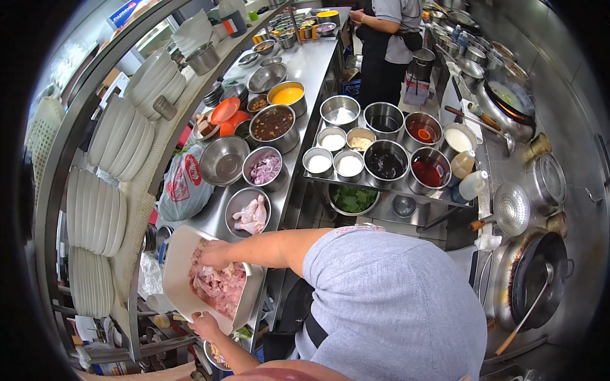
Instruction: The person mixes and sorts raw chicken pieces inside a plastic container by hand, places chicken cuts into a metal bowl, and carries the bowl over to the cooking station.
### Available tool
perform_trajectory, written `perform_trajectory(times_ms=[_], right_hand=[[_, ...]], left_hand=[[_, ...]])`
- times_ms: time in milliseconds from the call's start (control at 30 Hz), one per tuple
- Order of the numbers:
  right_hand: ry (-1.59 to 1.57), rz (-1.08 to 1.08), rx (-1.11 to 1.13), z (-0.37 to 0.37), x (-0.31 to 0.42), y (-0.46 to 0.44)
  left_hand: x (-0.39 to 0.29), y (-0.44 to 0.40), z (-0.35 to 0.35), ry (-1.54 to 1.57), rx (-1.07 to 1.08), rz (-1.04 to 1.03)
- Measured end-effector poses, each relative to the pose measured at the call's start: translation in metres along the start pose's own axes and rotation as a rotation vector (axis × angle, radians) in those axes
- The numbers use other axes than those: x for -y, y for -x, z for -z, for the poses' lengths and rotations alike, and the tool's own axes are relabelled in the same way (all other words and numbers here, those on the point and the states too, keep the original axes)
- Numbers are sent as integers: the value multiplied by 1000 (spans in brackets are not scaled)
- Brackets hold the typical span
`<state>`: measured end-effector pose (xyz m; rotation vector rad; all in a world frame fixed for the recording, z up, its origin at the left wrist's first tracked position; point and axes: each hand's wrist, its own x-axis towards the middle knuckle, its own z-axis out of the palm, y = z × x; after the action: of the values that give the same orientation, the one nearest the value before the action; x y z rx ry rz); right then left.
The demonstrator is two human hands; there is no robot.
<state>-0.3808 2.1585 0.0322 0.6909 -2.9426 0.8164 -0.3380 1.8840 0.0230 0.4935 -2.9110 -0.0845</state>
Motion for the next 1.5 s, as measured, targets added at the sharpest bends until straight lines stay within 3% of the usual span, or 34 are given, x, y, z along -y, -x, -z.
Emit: perform_trajectory(times_ms=[133, 200, 500, 567, 633, 767, 1033, 1500], right_hand=[[-2, 3, -16, -12, -7, -5], [-33, 35, -142, -18, -9, -7], [1, -9, 28, 3, 0, 1], [-13, 15, 3, 0, -2, 0], [-54, 56, -162, -18, -11, -6], [-6, -2, -5, -7, -6, -3], [-49, 50, -181, -9, -5, 2], [4, -2, -94, 10, 7, 6]], left_hand=[[1, -2, -2, -16, -1, -8], [0, -3, -2, -17, 8, 3], [2, -3, -4, -17, -3, -23], [2, -3, -3, -9, -11, -16], [2, -2, -4, -6, -12, -19], [0, -1, -3, -12, 0, -14], [6, -4, -5, -30, 17, -47], [1, -5, 0, 105, -2, 0]])
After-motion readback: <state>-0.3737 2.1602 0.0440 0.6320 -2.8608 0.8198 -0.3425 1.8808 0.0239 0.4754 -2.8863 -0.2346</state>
